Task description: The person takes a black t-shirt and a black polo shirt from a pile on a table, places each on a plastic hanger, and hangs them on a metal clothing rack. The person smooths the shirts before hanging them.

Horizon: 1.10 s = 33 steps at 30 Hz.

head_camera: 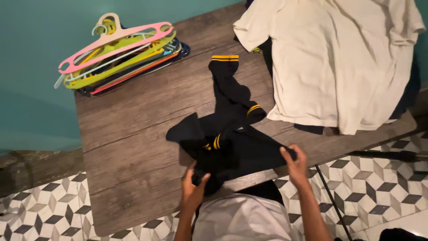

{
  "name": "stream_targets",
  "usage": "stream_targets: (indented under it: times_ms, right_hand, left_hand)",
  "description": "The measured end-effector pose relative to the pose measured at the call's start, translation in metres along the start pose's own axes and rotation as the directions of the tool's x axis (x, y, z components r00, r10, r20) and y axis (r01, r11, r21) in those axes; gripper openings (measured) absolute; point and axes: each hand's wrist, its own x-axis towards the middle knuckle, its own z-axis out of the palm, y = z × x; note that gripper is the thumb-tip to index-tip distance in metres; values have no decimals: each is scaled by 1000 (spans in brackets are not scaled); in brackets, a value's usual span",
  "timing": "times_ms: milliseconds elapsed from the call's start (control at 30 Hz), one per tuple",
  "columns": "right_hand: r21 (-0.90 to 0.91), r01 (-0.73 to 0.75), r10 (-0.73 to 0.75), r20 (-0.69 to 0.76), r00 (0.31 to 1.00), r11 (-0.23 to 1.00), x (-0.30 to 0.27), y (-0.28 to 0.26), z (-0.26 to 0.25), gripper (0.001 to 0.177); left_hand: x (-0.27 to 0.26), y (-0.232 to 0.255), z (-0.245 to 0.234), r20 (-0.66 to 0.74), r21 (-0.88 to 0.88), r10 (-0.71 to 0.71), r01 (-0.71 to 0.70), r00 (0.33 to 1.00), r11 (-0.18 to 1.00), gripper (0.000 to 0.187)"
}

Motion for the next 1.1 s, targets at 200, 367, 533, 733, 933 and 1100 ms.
stream_targets:
  times_ms: [200, 367, 533, 733, 933, 1100]
  right_hand:
    - [451, -70, 128, -99, 987, 890, -28, -9, -54, 28]
    - [44, -63, 73, -285, 956, 997, -54, 1, -94, 20]
    - [-549, -225, 295, 42, 954, 805, -74, 44, -122, 42]
    - [-696, -52, 308, 250, 918, 717, -65, 34, -110, 46]
    - [-499, 124, -137, 11, 991, 858, -18, -29, -53, 35]
    - [-401, 470, -369, 305, 878, 786, 32, -44, -23, 51]
  left_hand:
    - [-1, 4, -44, -204, -263, -91, 35, 975, 964, 40]
    - [-18, -22, -75, -329, -30, -153, 152, 932, 988, 33]
    - [-38, -22, -68, -149, 484, -75, 138, 986, 864, 36]
    - [-27, 43, -1, 60, 486, 332, -318, 941, 814, 50]
    - [41, 74, 57, 274, 570, 583, -617, 765, 542, 46]
    - [69, 80, 39, 294, 324, 472, -551, 831, 769, 35]
